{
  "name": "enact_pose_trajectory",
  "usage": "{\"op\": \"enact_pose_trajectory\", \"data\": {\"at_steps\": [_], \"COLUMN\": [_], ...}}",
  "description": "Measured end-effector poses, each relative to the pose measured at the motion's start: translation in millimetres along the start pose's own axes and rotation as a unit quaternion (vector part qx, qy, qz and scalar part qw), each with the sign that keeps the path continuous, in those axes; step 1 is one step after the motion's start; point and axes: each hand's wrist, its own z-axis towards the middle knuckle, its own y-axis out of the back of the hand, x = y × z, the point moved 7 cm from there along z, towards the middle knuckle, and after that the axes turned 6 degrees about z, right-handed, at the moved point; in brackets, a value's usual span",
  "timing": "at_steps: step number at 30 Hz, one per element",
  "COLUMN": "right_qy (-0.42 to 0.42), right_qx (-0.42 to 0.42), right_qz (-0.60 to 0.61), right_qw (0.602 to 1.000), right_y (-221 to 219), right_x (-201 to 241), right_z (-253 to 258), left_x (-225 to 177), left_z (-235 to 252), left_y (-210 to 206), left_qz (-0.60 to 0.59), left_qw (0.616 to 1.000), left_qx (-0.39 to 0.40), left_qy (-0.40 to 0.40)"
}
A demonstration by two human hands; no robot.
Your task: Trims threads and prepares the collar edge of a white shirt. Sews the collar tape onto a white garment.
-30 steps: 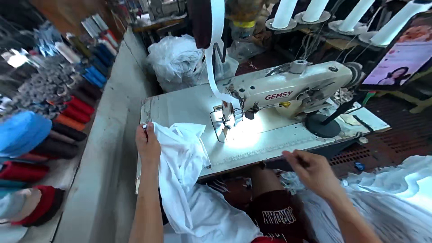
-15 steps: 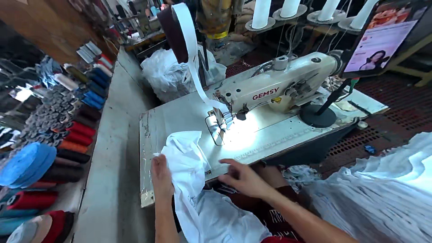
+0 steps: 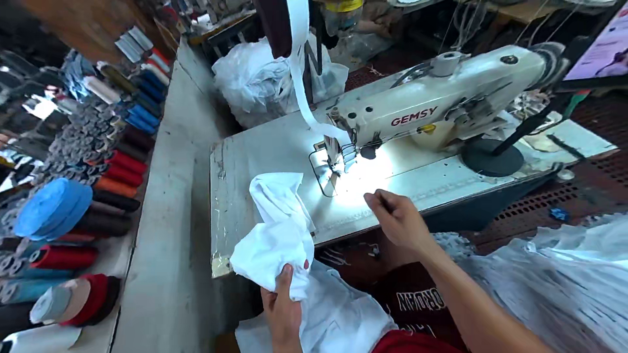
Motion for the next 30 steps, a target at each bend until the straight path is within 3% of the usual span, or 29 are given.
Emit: {"op": "enact_pose_trajectory", "data": {"at_steps": [2,5,11,15,30], "right_qy": [-0.002,0.001,0.096,0.168,0.169], "right_qx": [-0.023,0.027,0.139,0.097,0.060], "right_qz": [-0.093,-0.180,-0.128,-0.161,-0.192], "right_qw": [0.995,0.983,0.977,0.968,0.965], "right_y": [13.3,-1.0,-59.3,-74.1,-70.3], "right_x": [-2.0,6.3,45.7,57.5,55.8], "right_z": [-6.8,-31.7,-73.1,-79.3,-78.5], "left_x": [2.3,9.1,9.5,5.5,10.0], "left_z": [-1.5,-3.2,-8.7,-13.3,-14.6], "left_y": [-12.2,-22.4,-35.8,-39.5,-41.4], "left_qz": [-0.015,-0.040,-0.020,-0.015,-0.017], "left_qw": [1.000,0.998,0.998,0.998,0.997], "left_qx": [-0.009,-0.020,-0.022,-0.039,-0.054], "left_qy": [0.019,0.049,0.050,0.043,0.055]}}
